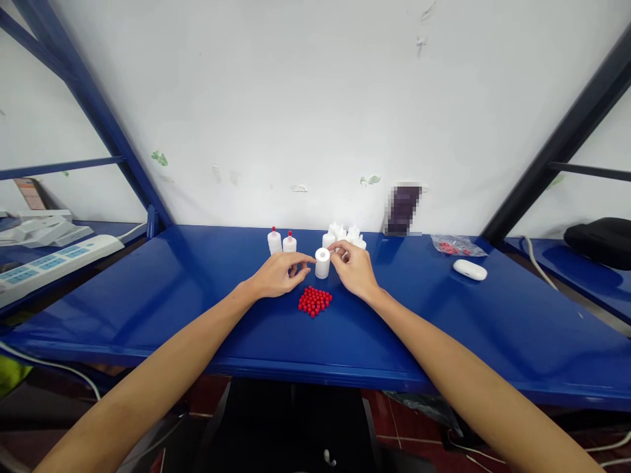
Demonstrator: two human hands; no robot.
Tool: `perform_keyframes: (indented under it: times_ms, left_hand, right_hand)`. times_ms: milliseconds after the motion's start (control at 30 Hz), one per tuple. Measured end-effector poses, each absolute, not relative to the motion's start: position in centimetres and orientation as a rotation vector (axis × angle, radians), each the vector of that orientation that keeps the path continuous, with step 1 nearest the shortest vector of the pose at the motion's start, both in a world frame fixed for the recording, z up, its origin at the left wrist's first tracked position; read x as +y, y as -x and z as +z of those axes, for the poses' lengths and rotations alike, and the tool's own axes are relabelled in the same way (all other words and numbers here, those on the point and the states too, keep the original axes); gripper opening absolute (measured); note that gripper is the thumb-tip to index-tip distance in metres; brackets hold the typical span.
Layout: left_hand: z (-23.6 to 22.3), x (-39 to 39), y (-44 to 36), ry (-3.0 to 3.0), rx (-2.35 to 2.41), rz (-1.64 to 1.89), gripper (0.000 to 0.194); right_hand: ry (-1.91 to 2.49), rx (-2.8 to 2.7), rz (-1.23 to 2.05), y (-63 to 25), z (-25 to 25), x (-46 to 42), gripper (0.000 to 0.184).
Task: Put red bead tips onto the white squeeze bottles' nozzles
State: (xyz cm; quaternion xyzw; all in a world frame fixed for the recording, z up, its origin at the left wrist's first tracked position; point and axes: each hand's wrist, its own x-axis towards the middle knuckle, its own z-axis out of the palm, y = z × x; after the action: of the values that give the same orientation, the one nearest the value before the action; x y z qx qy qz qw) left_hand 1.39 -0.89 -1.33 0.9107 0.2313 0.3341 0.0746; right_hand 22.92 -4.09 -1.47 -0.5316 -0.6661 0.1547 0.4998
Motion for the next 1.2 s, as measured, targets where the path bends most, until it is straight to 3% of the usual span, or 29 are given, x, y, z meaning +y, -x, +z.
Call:
perform_keyframes:
  times_ms: [567,800,967,1200]
  left_hand:
    - [-1.6,-0.6,-1.5,-2.731,0.760,0.832,0.053]
    - [-0.8,-1.1,-1.6,-2.655,0.818,0.780,0.046]
    - [-0.6,-1.0,-1.6,-2.557,0.836,0.743,0.027]
    - [0.2,-1.4,-1.1,-2.540,0.764,0.448,0.031]
  right_hand:
    - [1.317,-1.754,0.391,-22.8,-1.1,-4.5,0.035]
    - [1.331,-1.807,0.444,-22.9,-1.5,-4.2,0.042]
    - [1.341,-1.773,0.424,-23.0,-1.8,-3.7,0.049]
    - [1.398,-1.859,0.401,-22.9,-1.8,-3.8,0.048]
